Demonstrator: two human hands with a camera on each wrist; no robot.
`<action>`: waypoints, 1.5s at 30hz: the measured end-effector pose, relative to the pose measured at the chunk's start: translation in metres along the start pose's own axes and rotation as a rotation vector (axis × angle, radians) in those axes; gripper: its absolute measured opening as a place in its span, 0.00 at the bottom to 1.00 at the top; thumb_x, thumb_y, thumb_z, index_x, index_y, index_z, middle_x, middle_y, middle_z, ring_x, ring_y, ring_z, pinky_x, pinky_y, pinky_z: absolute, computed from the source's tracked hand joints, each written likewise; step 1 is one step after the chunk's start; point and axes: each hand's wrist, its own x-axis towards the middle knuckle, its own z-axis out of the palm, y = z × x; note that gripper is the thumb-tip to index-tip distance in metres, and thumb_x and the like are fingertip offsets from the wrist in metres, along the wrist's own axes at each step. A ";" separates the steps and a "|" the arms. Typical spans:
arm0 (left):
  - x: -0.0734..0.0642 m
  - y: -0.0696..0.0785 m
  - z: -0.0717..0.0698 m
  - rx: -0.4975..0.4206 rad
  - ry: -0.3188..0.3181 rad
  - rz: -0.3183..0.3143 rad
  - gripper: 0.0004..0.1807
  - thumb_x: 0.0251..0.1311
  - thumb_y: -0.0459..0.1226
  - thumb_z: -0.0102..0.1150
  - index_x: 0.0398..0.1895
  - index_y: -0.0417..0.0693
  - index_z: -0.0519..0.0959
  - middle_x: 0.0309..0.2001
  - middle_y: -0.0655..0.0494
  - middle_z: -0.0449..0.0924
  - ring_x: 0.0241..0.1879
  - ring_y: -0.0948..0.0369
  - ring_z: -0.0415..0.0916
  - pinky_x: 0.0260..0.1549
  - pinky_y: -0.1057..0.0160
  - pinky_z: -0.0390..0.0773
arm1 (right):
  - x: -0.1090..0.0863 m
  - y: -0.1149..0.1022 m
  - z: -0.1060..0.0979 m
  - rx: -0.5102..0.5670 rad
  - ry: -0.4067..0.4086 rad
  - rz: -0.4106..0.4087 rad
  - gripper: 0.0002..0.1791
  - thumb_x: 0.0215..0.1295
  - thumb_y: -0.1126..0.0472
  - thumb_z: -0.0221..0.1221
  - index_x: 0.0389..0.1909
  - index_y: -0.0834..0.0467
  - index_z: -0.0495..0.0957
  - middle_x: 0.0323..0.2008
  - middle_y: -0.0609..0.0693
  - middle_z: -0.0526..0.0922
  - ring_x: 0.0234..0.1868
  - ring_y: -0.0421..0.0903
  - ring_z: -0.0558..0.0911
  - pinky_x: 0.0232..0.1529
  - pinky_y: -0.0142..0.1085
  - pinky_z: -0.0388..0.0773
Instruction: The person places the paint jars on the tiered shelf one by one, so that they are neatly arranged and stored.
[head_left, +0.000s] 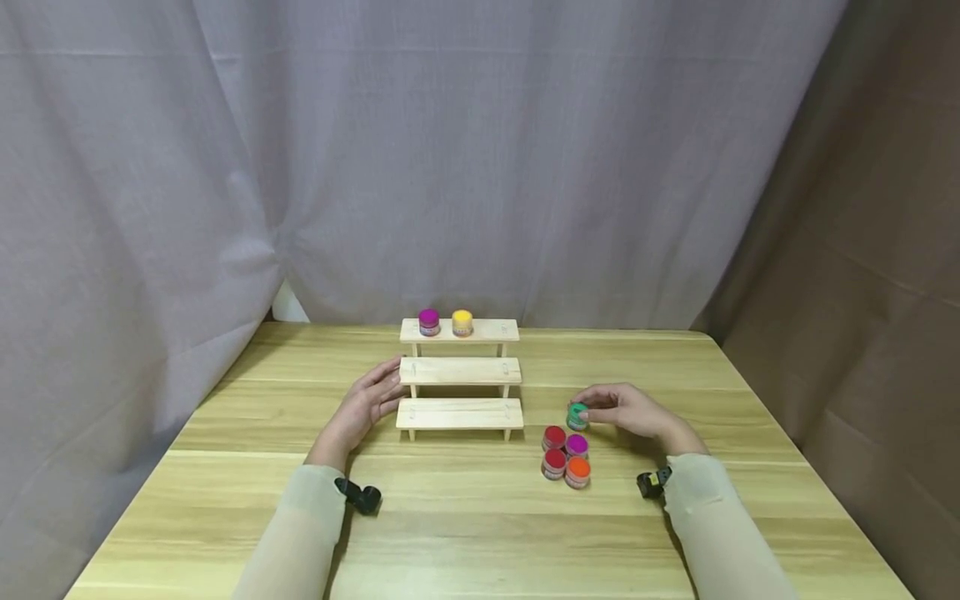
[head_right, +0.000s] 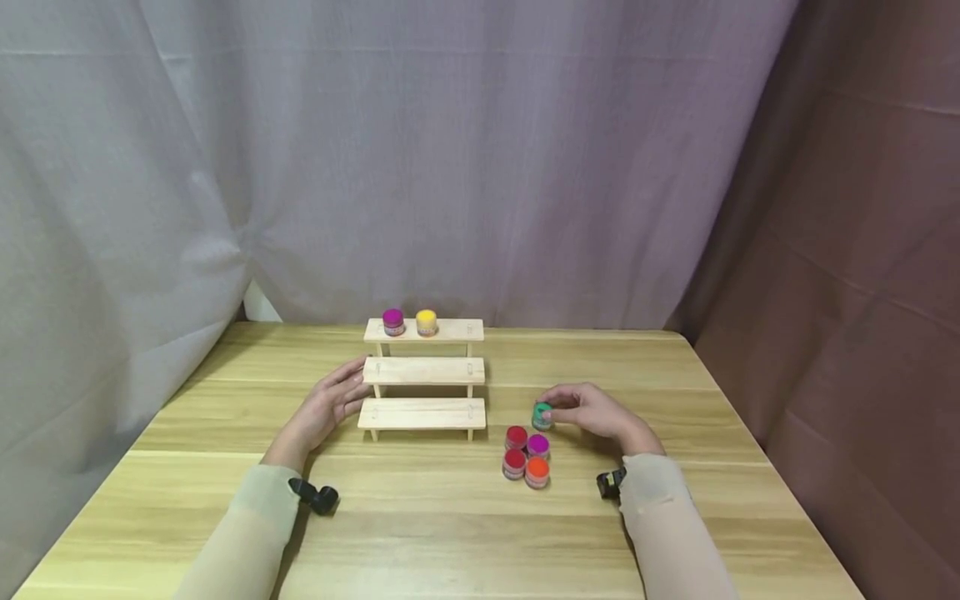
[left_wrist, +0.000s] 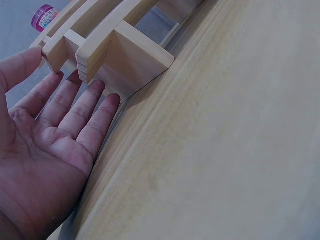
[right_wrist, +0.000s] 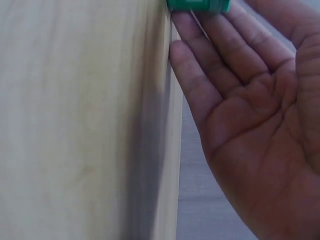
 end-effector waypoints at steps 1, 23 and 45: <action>0.000 0.000 0.000 -0.001 0.001 -0.002 0.33 0.75 0.40 0.50 0.79 0.43 0.55 0.75 0.40 0.57 0.69 0.42 0.63 0.67 0.51 0.70 | 0.000 0.001 0.000 -0.001 0.008 -0.002 0.19 0.69 0.58 0.63 0.58 0.61 0.80 0.52 0.55 0.85 0.53 0.50 0.83 0.57 0.30 0.75; -0.001 0.001 0.000 0.010 0.004 -0.006 0.33 0.75 0.41 0.51 0.79 0.44 0.55 0.75 0.41 0.57 0.70 0.42 0.62 0.67 0.51 0.70 | -0.002 0.001 0.000 0.037 0.004 0.010 0.23 0.66 0.59 0.67 0.60 0.63 0.78 0.53 0.57 0.84 0.53 0.53 0.83 0.56 0.31 0.77; -0.001 0.001 0.000 0.001 0.009 -0.010 0.33 0.74 0.42 0.52 0.79 0.45 0.57 0.74 0.39 0.60 0.69 0.44 0.65 0.65 0.52 0.72 | -0.002 -0.004 -0.004 -0.049 0.082 0.063 0.22 0.66 0.53 0.67 0.58 0.58 0.81 0.51 0.52 0.85 0.51 0.47 0.83 0.56 0.34 0.77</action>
